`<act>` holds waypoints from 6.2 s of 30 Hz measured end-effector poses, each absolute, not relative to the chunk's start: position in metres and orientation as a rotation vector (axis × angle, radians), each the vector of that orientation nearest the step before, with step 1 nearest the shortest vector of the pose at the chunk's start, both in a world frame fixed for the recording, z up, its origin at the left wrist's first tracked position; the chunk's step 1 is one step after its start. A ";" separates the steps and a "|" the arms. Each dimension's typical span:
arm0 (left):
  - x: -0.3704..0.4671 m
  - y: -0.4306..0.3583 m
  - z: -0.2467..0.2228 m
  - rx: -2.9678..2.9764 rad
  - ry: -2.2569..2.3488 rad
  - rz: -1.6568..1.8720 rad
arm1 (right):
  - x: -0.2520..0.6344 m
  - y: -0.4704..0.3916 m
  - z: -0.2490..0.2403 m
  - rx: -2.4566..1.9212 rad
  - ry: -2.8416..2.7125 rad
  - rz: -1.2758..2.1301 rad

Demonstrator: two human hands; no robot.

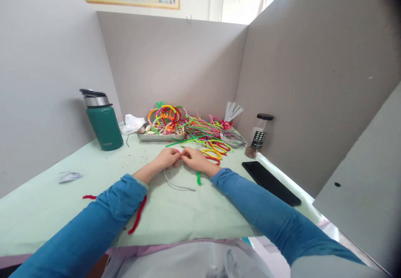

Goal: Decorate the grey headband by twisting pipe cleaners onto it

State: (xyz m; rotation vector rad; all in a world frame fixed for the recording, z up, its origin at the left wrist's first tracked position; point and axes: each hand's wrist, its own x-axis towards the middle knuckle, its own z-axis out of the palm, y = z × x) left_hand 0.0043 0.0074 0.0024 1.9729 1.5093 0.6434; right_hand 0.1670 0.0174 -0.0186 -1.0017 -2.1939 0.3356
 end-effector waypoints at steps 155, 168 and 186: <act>0.006 0.005 0.007 2.382 1.588 0.498 | 0.168 0.019 -0.021 -0.974 -2.254 0.256; 0.006 0.005 0.007 2.383 1.587 0.492 | 0.168 0.020 -0.021 -0.975 -2.256 0.259; 0.006 0.003 0.009 2.334 1.600 0.499 | 0.168 0.020 -0.022 -0.971 -2.243 0.272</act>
